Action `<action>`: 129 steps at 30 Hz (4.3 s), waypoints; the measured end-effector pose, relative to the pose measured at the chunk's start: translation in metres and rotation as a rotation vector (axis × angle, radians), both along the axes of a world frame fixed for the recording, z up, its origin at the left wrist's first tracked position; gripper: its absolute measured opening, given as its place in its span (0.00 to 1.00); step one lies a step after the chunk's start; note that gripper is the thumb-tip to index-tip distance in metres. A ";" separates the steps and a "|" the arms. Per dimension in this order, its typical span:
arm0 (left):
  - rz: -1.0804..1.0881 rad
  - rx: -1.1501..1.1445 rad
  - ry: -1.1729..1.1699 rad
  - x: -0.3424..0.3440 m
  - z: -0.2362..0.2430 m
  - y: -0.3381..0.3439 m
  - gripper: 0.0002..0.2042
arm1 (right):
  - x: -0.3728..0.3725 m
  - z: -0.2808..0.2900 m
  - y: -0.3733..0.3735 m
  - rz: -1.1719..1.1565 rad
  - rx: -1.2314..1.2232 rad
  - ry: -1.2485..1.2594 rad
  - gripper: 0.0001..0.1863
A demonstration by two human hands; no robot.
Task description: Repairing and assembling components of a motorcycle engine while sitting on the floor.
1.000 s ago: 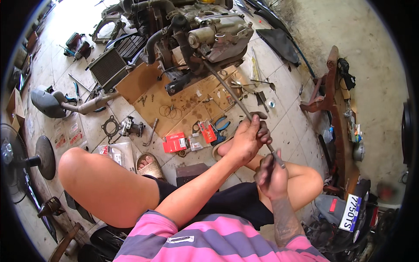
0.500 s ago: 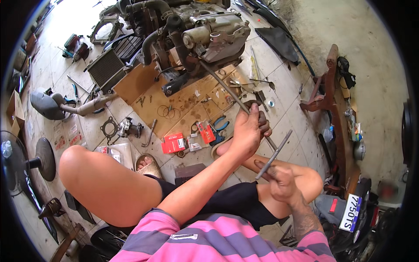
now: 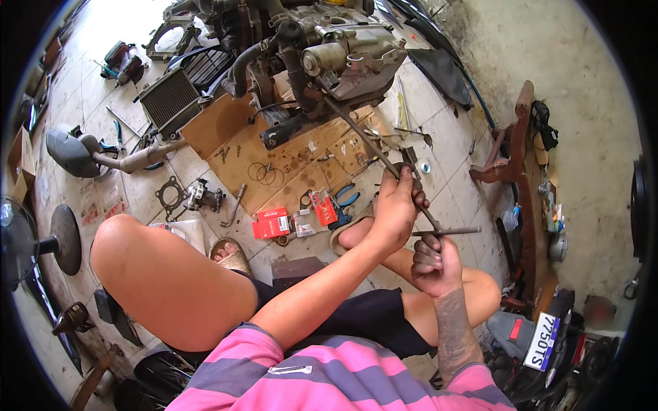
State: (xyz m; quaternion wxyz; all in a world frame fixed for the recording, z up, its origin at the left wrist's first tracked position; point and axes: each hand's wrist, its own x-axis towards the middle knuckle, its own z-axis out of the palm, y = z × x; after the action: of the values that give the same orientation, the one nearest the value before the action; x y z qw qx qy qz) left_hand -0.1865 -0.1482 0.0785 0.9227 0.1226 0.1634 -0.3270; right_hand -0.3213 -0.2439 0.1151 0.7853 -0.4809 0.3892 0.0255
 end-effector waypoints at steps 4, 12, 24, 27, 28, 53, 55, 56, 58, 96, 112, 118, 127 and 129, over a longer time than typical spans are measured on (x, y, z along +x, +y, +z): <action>-0.045 0.070 0.030 0.000 -0.004 0.002 0.07 | -0.005 -0.004 0.001 0.283 -1.027 -0.144 0.26; -0.013 0.017 -0.060 -0.001 -0.003 0.006 0.07 | 0.006 0.019 0.003 0.214 0.343 -0.132 0.24; -0.024 0.054 -0.037 0.002 -0.005 0.013 0.06 | -0.009 0.014 0.007 0.424 -1.039 0.286 0.12; -0.080 0.114 -0.100 0.011 -0.006 0.021 0.10 | -0.004 0.025 0.009 0.614 -1.741 -0.076 0.11; -0.132 0.203 -0.164 0.016 -0.008 0.026 0.12 | 0.000 0.025 0.008 0.692 -1.861 -0.135 0.14; 0.061 1.610 -1.086 0.173 -0.070 0.137 0.31 | 0.050 0.031 0.011 1.187 -1.472 -0.294 0.29; 0.068 1.588 -1.126 0.178 -0.069 0.138 0.31 | 0.052 0.030 0.012 1.181 -1.486 -0.310 0.29; 0.090 1.545 -1.161 0.180 -0.069 0.139 0.31 | 0.054 0.030 0.012 1.176 -1.492 -0.315 0.28; 0.128 1.478 -1.229 0.183 -0.070 0.141 0.31 | 0.057 0.031 0.010 1.138 -1.466 -0.278 0.26; 0.460 1.944 -1.137 0.156 -0.081 0.107 0.29 | 0.041 0.028 0.046 0.440 -0.430 -0.061 0.27; 0.334 1.628 -1.046 0.163 -0.066 0.121 0.18 | 0.041 0.045 0.053 0.623 -0.870 -0.012 0.27; 0.365 1.508 -1.105 0.166 -0.064 0.129 0.23 | 0.047 0.041 0.050 0.665 -1.044 -0.106 0.21; 0.268 1.884 -0.854 0.158 -0.047 0.111 0.25 | 0.046 0.033 0.041 0.945 -1.614 -0.337 0.28; 0.266 1.902 -0.819 0.157 -0.046 0.108 0.24 | 0.046 0.031 0.047 0.918 -1.539 -0.346 0.27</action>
State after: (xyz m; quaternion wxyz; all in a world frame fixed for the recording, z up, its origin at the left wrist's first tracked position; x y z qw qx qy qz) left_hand -0.0299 -0.0405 0.0321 0.4589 0.8811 0.0401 0.1075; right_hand -0.2756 -0.1967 0.1462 0.2080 -0.9766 -0.0538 -0.0036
